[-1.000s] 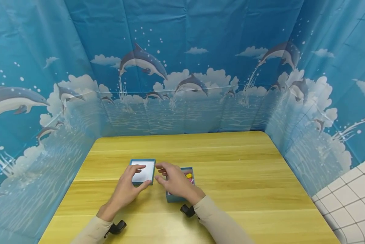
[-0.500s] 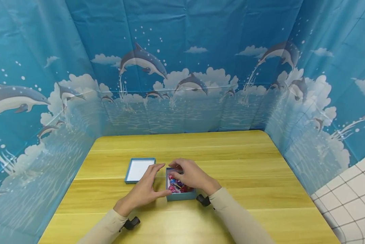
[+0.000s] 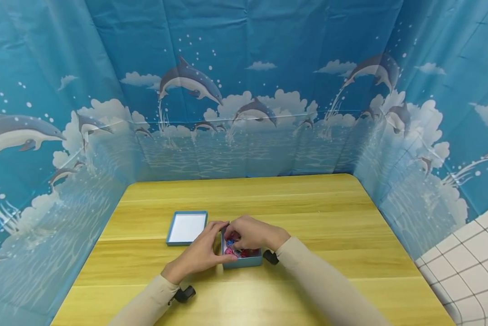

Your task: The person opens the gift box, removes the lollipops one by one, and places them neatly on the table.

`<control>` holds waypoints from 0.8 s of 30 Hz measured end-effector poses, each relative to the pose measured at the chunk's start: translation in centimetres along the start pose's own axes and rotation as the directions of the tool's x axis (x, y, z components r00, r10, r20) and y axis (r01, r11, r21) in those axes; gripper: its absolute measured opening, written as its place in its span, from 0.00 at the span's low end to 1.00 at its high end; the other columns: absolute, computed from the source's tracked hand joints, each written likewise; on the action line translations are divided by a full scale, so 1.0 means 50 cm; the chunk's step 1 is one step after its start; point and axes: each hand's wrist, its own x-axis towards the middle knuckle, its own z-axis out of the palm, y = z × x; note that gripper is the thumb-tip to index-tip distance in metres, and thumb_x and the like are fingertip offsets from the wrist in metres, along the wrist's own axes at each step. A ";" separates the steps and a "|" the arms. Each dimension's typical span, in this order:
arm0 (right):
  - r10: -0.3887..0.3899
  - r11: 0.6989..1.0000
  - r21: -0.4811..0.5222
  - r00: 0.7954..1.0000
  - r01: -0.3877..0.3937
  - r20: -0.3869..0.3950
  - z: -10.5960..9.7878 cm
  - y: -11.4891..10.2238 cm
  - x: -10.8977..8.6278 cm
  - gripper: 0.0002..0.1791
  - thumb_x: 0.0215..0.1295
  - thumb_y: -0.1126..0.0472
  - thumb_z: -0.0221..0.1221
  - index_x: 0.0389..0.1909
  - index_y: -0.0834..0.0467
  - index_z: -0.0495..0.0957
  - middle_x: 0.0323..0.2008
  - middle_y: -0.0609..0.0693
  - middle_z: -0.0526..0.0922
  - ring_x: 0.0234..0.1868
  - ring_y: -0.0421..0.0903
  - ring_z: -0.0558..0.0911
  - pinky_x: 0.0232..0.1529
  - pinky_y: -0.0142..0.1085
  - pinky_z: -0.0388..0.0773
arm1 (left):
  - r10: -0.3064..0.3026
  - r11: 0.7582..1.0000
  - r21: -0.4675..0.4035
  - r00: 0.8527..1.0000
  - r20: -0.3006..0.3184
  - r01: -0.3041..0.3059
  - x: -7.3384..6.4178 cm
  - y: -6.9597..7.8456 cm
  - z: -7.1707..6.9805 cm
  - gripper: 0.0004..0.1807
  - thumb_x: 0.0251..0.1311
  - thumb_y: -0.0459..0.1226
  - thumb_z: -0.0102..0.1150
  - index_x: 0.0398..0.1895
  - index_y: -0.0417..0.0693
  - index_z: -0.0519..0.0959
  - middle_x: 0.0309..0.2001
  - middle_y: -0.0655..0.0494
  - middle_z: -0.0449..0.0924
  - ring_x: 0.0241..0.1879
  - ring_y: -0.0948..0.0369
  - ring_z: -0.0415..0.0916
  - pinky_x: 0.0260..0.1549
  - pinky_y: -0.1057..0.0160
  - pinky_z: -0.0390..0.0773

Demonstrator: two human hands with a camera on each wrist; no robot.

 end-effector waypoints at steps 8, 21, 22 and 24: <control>-0.046 0.995 -0.080 0.994 0.054 0.097 -0.008 -0.005 0.033 0.10 0.77 0.67 0.76 0.54 0.58 0.96 0.47 0.51 0.95 0.35 0.34 0.81 0.41 0.29 0.81 | -0.005 0.999 -0.046 1.000 0.006 0.005 0.004 -0.006 -0.003 0.58 0.69 0.66 0.80 0.94 0.58 0.63 0.86 0.53 0.67 0.85 0.49 0.71 0.83 0.40 0.76; -0.002 0.989 -0.147 0.989 0.023 0.146 -0.019 -0.013 0.038 0.13 0.74 0.69 0.78 0.55 0.58 0.96 0.46 0.50 0.97 0.39 0.34 0.89 0.45 0.28 0.87 | -0.029 0.996 -0.080 1.000 -0.008 0.028 0.013 -0.008 -0.002 0.59 0.68 0.64 0.82 0.94 0.57 0.63 0.86 0.52 0.67 0.86 0.48 0.70 0.84 0.39 0.74; -0.007 0.988 -0.149 0.989 0.030 0.147 -0.015 -0.013 0.038 0.12 0.73 0.69 0.78 0.54 0.57 0.96 0.44 0.49 0.96 0.37 0.33 0.88 0.44 0.27 0.86 | -0.033 0.996 -0.087 0.999 -0.007 0.033 0.010 -0.008 0.001 0.59 0.67 0.64 0.82 0.94 0.57 0.63 0.86 0.51 0.67 0.86 0.48 0.70 0.84 0.39 0.74; -0.020 0.990 -0.135 0.989 0.040 0.144 -0.006 -0.011 0.037 0.08 0.74 0.69 0.78 0.50 0.57 0.96 0.41 0.49 0.96 0.34 0.31 0.85 0.41 0.26 0.85 | -0.035 0.996 -0.085 0.999 -0.002 0.035 0.008 -0.009 0.007 0.60 0.68 0.65 0.82 0.94 0.57 0.62 0.86 0.51 0.67 0.86 0.48 0.70 0.83 0.39 0.75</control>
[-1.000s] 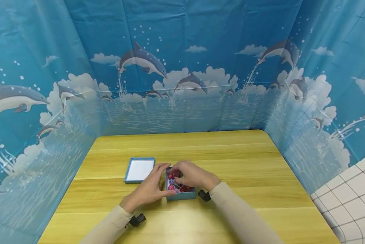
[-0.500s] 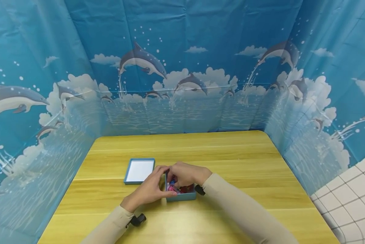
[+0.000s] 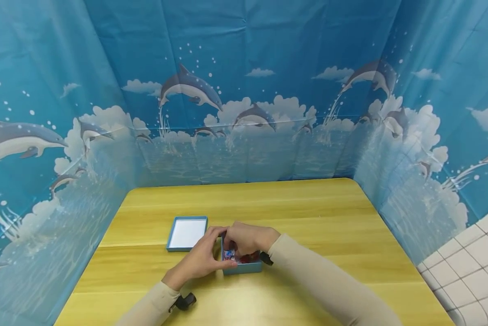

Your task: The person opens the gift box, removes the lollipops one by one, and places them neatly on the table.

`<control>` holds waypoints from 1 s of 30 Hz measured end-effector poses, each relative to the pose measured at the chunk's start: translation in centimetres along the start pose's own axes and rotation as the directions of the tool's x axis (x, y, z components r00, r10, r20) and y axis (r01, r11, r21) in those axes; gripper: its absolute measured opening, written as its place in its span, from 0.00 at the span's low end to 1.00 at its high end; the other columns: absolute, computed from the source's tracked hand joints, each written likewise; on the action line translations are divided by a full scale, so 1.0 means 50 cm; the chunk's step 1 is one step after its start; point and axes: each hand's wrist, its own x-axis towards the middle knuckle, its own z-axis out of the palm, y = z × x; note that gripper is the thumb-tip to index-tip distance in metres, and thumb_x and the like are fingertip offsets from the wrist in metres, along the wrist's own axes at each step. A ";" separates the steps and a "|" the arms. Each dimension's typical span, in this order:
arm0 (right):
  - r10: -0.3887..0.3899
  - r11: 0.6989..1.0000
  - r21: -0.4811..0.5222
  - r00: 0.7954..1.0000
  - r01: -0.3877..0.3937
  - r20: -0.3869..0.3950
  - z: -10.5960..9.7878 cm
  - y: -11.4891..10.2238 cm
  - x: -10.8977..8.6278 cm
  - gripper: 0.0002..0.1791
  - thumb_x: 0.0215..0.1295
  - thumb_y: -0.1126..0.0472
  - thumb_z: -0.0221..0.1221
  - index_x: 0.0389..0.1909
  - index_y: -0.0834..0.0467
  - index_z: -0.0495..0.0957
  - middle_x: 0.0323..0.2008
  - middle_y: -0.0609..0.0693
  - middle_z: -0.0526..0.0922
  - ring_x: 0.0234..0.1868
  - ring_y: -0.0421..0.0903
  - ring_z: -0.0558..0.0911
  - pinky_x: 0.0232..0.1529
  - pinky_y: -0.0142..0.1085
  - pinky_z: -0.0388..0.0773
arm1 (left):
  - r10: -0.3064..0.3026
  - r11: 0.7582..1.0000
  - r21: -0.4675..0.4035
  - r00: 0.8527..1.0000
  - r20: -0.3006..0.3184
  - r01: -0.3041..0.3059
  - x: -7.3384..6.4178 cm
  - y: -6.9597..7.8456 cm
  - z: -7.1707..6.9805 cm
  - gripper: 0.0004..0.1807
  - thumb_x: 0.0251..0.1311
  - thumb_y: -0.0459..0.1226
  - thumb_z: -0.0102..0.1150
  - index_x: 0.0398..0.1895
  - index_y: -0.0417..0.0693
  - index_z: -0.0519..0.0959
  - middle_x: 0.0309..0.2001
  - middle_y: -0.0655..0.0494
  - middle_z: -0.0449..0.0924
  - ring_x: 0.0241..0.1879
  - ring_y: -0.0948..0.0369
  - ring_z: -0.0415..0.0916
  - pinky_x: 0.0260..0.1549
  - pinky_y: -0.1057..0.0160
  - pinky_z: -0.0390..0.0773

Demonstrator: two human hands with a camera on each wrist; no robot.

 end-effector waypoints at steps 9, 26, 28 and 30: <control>0.002 0.998 0.066 1.000 0.000 -0.022 0.022 0.009 0.004 0.09 0.75 0.72 0.75 0.44 0.54 0.94 0.38 0.47 0.96 0.33 0.33 0.88 0.41 0.26 0.86 | 0.009 1.000 0.030 1.000 -0.011 -0.009 -0.002 0.003 0.003 0.60 0.67 0.68 0.80 0.94 0.57 0.63 0.86 0.51 0.67 0.86 0.48 0.70 0.83 0.41 0.76; 0.018 0.989 0.145 0.996 -0.004 -0.091 0.005 0.014 -0.018 0.09 0.78 0.68 0.74 0.53 0.53 0.92 0.45 0.45 0.94 0.40 0.31 0.87 0.47 0.29 0.87 | -0.013 1.000 -0.006 1.000 0.003 0.013 -0.005 -0.001 0.003 0.59 0.69 0.65 0.81 0.95 0.57 0.62 0.87 0.53 0.66 0.87 0.48 0.70 0.84 0.39 0.74; 0.019 0.987 0.158 0.995 -0.002 -0.102 -0.001 0.015 -0.022 0.11 0.79 0.69 0.73 0.56 0.55 0.92 0.47 0.47 0.95 0.41 0.32 0.87 0.48 0.29 0.88 | -0.011 1.000 -0.004 1.000 -0.003 0.011 -0.005 -0.002 0.003 0.59 0.68 0.65 0.81 0.94 0.57 0.62 0.87 0.53 0.67 0.86 0.48 0.70 0.84 0.39 0.75; 0.014 0.987 0.160 0.994 0.003 -0.110 -0.007 0.016 -0.027 0.13 0.79 0.69 0.72 0.59 0.57 0.93 0.48 0.49 0.95 0.42 0.31 0.87 0.48 0.30 0.88 | -0.008 1.000 0.001 1.000 -0.011 0.008 -0.005 -0.003 0.002 0.59 0.68 0.66 0.81 0.94 0.58 0.63 0.86 0.53 0.67 0.85 0.49 0.71 0.84 0.39 0.75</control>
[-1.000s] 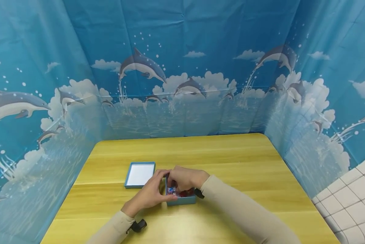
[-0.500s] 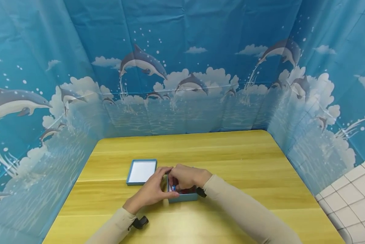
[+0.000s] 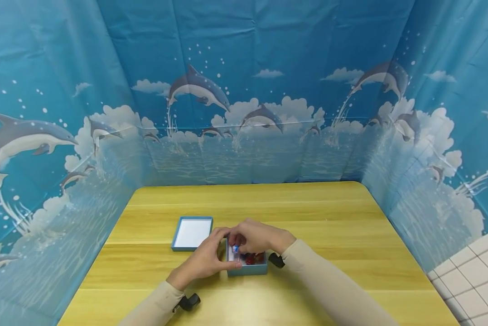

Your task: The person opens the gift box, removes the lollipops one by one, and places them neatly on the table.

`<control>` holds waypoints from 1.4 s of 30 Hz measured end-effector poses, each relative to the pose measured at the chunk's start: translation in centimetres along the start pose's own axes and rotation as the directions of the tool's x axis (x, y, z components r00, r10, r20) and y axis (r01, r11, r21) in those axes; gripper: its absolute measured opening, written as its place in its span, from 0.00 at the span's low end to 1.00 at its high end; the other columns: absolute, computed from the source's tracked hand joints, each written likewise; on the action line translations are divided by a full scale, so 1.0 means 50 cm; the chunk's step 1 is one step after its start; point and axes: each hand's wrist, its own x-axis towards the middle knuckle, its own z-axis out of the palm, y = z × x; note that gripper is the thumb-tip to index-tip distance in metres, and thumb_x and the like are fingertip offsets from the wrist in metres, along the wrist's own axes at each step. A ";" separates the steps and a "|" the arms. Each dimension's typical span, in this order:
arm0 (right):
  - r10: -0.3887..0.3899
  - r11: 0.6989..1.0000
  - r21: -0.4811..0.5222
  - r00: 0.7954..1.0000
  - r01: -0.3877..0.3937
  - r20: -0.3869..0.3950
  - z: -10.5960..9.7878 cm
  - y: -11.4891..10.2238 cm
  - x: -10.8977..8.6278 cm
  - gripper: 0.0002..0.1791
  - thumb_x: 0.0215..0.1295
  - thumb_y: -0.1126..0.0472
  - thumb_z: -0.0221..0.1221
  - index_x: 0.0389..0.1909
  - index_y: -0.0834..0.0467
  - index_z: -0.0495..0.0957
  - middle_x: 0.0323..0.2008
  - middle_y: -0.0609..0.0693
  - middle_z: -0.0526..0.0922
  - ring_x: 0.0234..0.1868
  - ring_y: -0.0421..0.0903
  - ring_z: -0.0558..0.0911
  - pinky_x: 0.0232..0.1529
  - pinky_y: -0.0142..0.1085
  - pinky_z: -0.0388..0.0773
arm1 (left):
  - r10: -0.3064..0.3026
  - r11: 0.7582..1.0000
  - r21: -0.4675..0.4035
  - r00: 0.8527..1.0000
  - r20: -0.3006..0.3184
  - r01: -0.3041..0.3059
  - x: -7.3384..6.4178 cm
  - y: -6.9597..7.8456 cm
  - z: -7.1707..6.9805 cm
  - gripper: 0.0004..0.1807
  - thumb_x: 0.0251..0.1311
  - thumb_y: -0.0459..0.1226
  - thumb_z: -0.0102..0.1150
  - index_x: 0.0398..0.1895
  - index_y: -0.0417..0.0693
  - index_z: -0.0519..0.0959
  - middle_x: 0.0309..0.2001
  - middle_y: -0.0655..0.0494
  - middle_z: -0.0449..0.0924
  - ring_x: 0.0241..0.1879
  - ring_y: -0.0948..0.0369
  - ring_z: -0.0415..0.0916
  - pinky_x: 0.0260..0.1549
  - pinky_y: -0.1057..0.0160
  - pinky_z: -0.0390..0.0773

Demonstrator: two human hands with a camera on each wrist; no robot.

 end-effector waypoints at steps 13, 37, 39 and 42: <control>-0.021 0.995 0.096 0.999 0.024 -0.039 -0.035 0.026 -0.029 0.15 0.83 0.69 0.69 0.64 0.58 0.94 0.59 0.54 0.96 0.46 0.39 0.95 0.50 0.31 0.90 | 0.009 1.000 0.028 1.000 -0.018 -0.008 0.001 0.000 0.004 0.60 0.68 0.66 0.81 0.94 0.53 0.64 0.86 0.50 0.68 0.85 0.46 0.73 0.83 0.37 0.75; 0.043 0.994 0.104 0.988 -0.028 -0.147 -0.079 0.077 -0.083 0.09 0.83 0.64 0.72 0.57 0.56 0.94 0.54 0.51 0.95 0.42 0.41 0.93 0.49 0.34 0.90 | -0.015 0.996 0.086 1.000 0.004 0.015 0.003 0.010 -0.002 0.64 0.67 0.69 0.80 0.96 0.54 0.59 0.90 0.52 0.63 0.81 0.48 0.77 0.80 0.39 0.80; 0.057 0.994 0.097 0.986 -0.042 -0.160 -0.082 0.082 -0.089 0.09 0.83 0.64 0.72 0.58 0.56 0.93 0.54 0.49 0.95 0.42 0.38 0.92 0.49 0.34 0.90 | -0.015 0.996 0.093 1.000 0.006 0.014 0.003 0.011 -0.003 0.65 0.66 0.69 0.79 0.97 0.54 0.58 0.91 0.52 0.62 0.80 0.48 0.78 0.78 0.39 0.81; 0.064 0.994 0.093 0.982 -0.048 -0.176 -0.084 0.090 -0.098 0.09 0.83 0.64 0.71 0.58 0.57 0.93 0.54 0.49 0.95 0.44 0.38 0.92 0.50 0.34 0.91 | -0.017 0.992 0.128 1.000 0.004 0.016 0.005 0.014 -0.003 0.67 0.65 0.72 0.78 0.97 0.54 0.56 0.91 0.52 0.61 0.79 0.47 0.79 0.76 0.39 0.83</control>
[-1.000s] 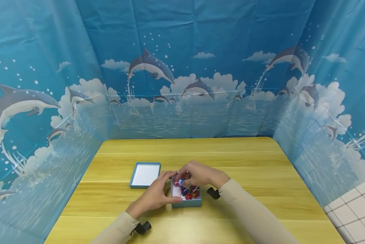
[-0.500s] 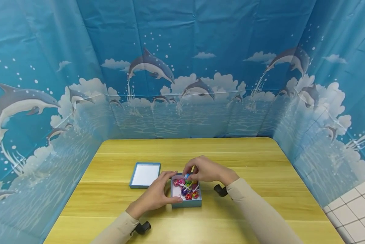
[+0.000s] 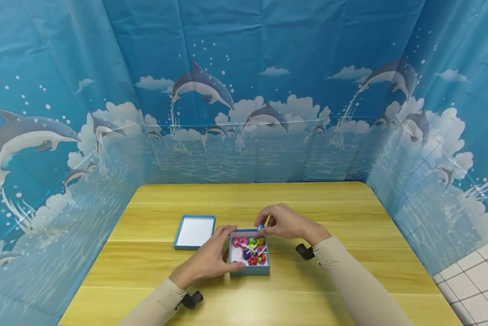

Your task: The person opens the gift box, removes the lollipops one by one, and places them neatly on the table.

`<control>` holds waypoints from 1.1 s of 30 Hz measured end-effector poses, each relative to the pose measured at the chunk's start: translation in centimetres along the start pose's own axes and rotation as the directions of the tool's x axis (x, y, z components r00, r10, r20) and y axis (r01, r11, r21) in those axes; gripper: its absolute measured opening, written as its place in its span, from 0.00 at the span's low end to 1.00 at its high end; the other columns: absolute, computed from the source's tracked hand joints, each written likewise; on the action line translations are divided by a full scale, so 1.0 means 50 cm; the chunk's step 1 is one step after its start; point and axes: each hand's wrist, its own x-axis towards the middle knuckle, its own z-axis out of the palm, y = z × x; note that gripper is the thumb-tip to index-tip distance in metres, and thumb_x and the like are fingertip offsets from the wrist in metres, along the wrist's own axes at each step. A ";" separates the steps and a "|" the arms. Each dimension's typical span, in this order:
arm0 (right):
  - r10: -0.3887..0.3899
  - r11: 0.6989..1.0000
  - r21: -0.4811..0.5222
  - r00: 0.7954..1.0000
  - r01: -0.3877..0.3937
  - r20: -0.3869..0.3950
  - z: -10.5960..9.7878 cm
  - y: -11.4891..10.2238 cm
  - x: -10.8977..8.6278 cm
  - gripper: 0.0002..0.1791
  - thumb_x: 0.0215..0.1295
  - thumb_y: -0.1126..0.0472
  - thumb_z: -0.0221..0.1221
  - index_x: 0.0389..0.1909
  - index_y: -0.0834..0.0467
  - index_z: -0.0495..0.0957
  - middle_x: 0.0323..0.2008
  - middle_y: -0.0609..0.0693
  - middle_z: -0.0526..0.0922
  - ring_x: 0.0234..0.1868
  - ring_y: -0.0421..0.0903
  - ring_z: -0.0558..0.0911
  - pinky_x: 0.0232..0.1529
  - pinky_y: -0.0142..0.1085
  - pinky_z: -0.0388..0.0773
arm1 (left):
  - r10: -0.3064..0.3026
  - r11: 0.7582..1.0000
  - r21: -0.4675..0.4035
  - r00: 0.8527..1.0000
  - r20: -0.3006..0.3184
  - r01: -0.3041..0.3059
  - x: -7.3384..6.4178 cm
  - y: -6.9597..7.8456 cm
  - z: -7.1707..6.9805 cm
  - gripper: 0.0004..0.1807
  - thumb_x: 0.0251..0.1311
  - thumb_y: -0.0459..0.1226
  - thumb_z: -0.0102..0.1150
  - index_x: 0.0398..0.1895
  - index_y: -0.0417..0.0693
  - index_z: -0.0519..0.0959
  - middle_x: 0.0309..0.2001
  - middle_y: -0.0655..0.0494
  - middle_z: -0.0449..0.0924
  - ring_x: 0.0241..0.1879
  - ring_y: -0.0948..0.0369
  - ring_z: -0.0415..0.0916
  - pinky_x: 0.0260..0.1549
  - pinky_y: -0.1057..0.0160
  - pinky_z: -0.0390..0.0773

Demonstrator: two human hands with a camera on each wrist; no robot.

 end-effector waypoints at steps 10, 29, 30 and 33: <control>0.034 0.999 -0.007 0.999 -0.034 -0.036 -0.009 0.026 -0.022 0.09 0.83 0.63 0.72 0.58 0.52 0.92 0.55 0.50 0.94 0.47 0.38 0.93 0.53 0.34 0.91 | 0.001 0.993 0.117 1.000 -0.007 0.000 0.021 0.017 0.010 0.75 0.58 0.83 0.73 0.99 0.56 0.53 0.94 0.55 0.58 0.83 0.49 0.73 0.73 0.41 0.85; 0.092 0.996 -0.010 0.994 -0.093 -0.066 0.005 0.096 -0.052 0.11 0.82 0.65 0.72 0.60 0.58 0.92 0.54 0.48 0.94 0.48 0.42 0.91 0.54 0.35 0.91 | -0.025 0.989 0.147 1.000 -0.004 0.025 0.026 0.012 0.023 0.77 0.55 0.83 0.75 0.99 0.57 0.54 0.92 0.49 0.62 0.82 0.49 0.73 0.74 0.40 0.85; 0.096 0.995 -0.008 0.993 -0.096 -0.069 0.008 0.101 -0.053 0.11 0.82 0.65 0.72 0.60 0.57 0.92 0.54 0.48 0.94 0.48 0.42 0.91 0.54 0.35 0.91 | -0.024 0.989 0.145 1.000 -0.003 0.024 0.026 0.012 0.023 0.76 0.55 0.83 0.75 0.99 0.57 0.54 0.92 0.49 0.62 0.82 0.49 0.73 0.74 0.40 0.85; 0.117 0.993 0.005 0.990 -0.117 -0.077 0.016 0.117 -0.052 0.11 0.82 0.64 0.73 0.59 0.55 0.93 0.55 0.48 0.94 0.49 0.41 0.91 0.54 0.35 0.91 | -0.023 0.990 0.136 1.000 -0.001 0.023 0.026 0.012 0.023 0.76 0.55 0.82 0.75 0.98 0.58 0.54 0.92 0.49 0.62 0.82 0.49 0.73 0.74 0.40 0.85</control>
